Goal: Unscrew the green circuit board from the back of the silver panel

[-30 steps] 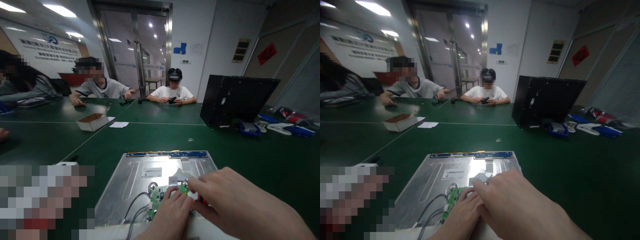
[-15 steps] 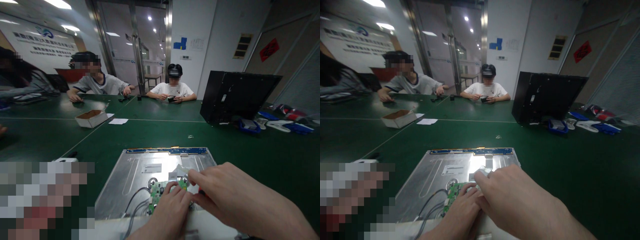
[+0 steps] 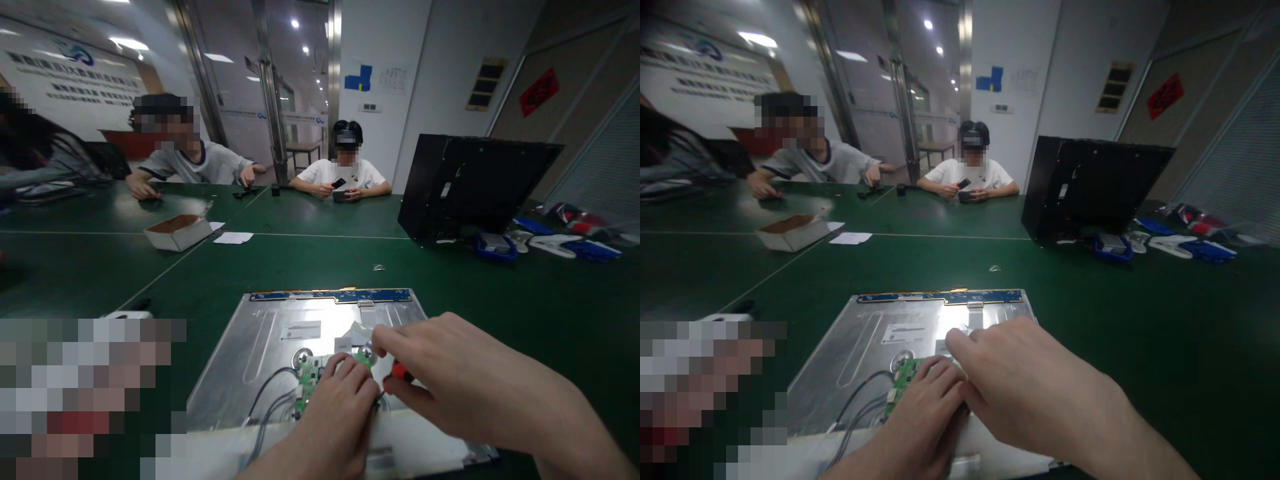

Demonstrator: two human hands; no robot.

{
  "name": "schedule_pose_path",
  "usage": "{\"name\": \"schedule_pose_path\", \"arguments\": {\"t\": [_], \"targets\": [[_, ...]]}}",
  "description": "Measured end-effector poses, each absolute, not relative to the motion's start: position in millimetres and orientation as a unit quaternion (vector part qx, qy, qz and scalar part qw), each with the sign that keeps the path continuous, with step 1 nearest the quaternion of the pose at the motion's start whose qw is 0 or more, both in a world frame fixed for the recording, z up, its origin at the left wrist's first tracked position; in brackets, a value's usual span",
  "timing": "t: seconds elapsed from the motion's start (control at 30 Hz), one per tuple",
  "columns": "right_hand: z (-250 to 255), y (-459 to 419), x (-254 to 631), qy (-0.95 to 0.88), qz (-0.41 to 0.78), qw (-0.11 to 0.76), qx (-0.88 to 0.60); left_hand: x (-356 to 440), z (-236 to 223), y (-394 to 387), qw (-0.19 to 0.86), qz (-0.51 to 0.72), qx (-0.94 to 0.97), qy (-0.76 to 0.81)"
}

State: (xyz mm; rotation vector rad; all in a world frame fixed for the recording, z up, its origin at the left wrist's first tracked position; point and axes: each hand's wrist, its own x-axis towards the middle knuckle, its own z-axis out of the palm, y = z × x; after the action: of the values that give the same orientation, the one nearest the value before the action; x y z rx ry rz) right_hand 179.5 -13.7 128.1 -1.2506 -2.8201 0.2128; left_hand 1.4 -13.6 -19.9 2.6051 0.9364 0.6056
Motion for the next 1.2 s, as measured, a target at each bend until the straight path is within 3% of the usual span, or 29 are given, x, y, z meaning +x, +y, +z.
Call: {"name": "schedule_pose_path", "arguments": {"t": [1.2], "targets": [[127,-11,177,-0.905,0.080,0.032,-0.416,1,-30,-11,0.101,0.212,0.913,0.333]]}}
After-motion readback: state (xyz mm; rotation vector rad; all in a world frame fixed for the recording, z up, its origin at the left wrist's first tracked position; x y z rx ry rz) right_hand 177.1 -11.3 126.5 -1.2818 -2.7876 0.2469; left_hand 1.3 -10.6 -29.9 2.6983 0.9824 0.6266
